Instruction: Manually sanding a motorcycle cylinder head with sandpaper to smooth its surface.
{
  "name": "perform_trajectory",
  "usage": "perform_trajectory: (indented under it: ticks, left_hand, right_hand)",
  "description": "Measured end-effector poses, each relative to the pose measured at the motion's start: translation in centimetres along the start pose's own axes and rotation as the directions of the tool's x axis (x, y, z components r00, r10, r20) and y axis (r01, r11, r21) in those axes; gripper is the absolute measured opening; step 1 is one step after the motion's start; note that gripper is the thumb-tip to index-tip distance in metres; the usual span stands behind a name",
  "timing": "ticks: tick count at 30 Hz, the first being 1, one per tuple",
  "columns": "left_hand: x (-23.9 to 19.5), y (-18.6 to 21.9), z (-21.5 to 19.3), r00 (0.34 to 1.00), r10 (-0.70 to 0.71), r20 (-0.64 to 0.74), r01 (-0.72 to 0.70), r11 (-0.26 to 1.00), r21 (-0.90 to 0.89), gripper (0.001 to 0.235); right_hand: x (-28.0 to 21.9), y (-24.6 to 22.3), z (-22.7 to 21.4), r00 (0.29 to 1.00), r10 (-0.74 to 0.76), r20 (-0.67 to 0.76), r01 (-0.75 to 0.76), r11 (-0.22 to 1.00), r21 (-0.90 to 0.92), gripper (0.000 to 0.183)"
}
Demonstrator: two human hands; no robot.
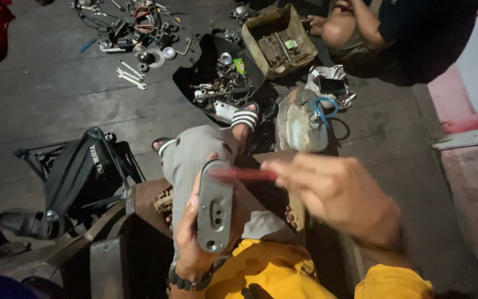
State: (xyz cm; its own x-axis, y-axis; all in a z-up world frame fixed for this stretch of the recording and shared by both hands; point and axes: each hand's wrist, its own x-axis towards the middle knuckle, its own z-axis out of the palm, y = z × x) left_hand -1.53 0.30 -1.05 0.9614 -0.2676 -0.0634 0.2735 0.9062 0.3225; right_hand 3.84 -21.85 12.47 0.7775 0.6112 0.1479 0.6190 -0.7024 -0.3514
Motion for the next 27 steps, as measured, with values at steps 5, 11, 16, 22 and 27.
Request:
perform_trajectory:
  ticks: [5,11,16,22,27]
  left_hand:
    - [0.6,0.1,1.1,0.998,-0.005,0.057,0.008,0.999,-0.053,0.07]
    - [0.7,0.1,1.4,1.0,-0.002,0.016,0.001,0.999,0.046,0.073]
    - [0.7,0.3,1.9,0.999,-0.004,0.044,0.002,0.999,0.042,0.071]
    - [0.5,0.2,1.8,0.998,-0.003,0.062,0.003,1.0,0.0,0.076]
    - [0.7,0.6,2.6,1.0,-0.013,-0.021,0.015,0.991,0.136,0.071]
  right_hand:
    - [-0.6,-0.1,0.1,0.999,-0.029,0.043,0.028,1.0,0.009,0.041]
    - [-0.6,-0.5,0.2,0.999,0.004,0.035,-0.004,1.0,-0.01,0.04]
    - [-0.4,-0.9,-0.2,0.996,0.086,-0.008,-0.086,0.995,-0.041,0.048]
    - [-0.8,0.5,1.2,1.0,-0.024,-0.012,0.024,0.999,0.022,0.027]
    - [-1.0,-1.0,0.4,0.996,0.026,0.081,-0.025,1.0,-0.009,0.043]
